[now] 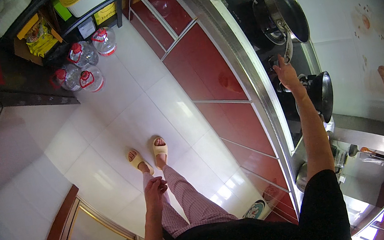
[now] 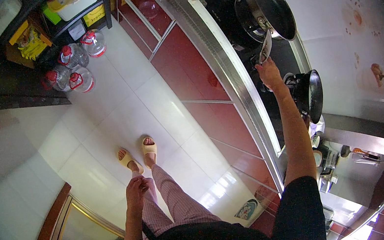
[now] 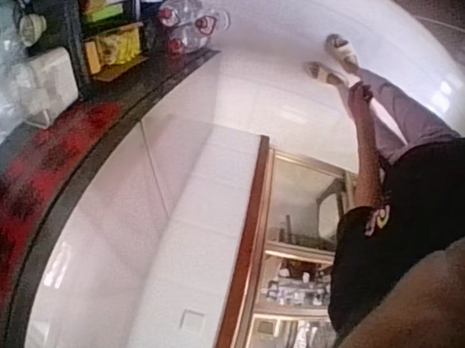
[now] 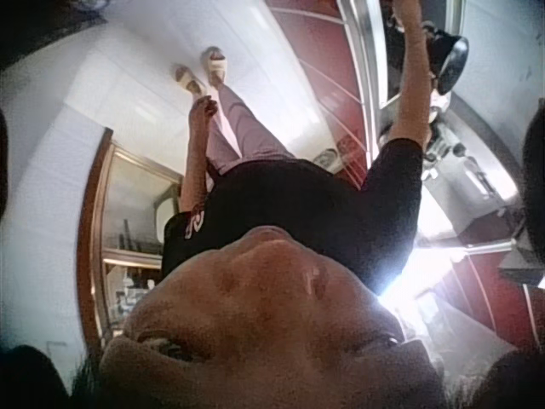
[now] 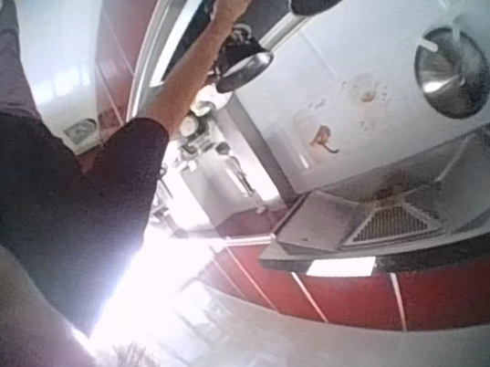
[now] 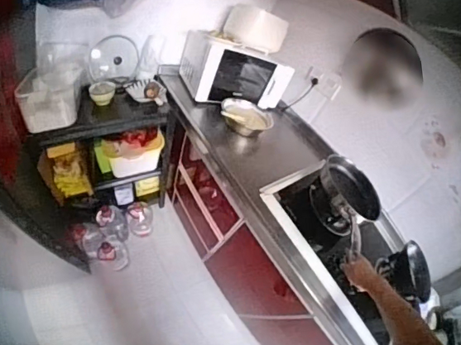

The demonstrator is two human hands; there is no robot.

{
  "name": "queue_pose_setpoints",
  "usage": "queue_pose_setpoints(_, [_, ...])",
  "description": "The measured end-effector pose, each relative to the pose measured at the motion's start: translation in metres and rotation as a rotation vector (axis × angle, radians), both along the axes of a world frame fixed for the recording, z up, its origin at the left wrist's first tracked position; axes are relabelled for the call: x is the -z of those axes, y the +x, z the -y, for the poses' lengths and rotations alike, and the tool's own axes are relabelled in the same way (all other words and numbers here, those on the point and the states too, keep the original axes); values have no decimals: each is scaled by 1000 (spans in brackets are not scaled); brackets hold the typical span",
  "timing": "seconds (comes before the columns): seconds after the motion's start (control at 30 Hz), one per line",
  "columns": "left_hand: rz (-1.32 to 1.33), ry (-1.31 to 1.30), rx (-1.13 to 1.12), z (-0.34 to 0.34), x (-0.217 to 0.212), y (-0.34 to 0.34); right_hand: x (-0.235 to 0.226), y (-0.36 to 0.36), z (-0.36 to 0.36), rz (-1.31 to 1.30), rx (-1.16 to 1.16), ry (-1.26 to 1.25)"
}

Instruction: The person uses chopsticks to scoop seasoned ground meat and place it onto yellow corn tortillas held in the left hand. After filling several tortillas, the person moves to the sink, dries a frying pan, places it on the stove, and turns on the burner. The person then retrieves a plastic glove from another room and puts it on.

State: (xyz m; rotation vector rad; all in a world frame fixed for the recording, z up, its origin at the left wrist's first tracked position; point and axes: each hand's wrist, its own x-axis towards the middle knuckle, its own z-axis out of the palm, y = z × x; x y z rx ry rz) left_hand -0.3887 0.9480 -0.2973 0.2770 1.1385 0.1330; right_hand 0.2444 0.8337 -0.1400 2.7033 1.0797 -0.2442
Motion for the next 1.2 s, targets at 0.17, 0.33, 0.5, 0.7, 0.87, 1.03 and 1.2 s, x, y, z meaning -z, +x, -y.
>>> queue_pose_setpoints(0.17, [18, 40, -3, -8, -7, -4, 2, -7, -3, 93, -31, 28])
queue_pose_setpoints(0.33, [18, 32, -5, -4, -4, -4, 5, -1, -1, 63, -24, 100])
queue_pose_setpoints(0.5, [14, 19, 12, 5, 6, -2, 7, 3, 0, 56, -14, 63])
queue_pose_setpoints(0.7, [33, -22, 5, 20, 14, -6, 11, 6, 6, 63, -65, 159])
queue_pose_setpoints(0.87, [12, -25, -15, 26, 25, -19, 1, 10, 2, 84, -102, 2])
queue_pose_setpoints(1.03, [-64, -12, -21, 16, 29, -35, -22, 16, -4, -141, -17, -7])
queue_pose_setpoints(1.2, [-87, -10, -24, 9, 33, -31, -26, 15, -12, -409, 498, 142])
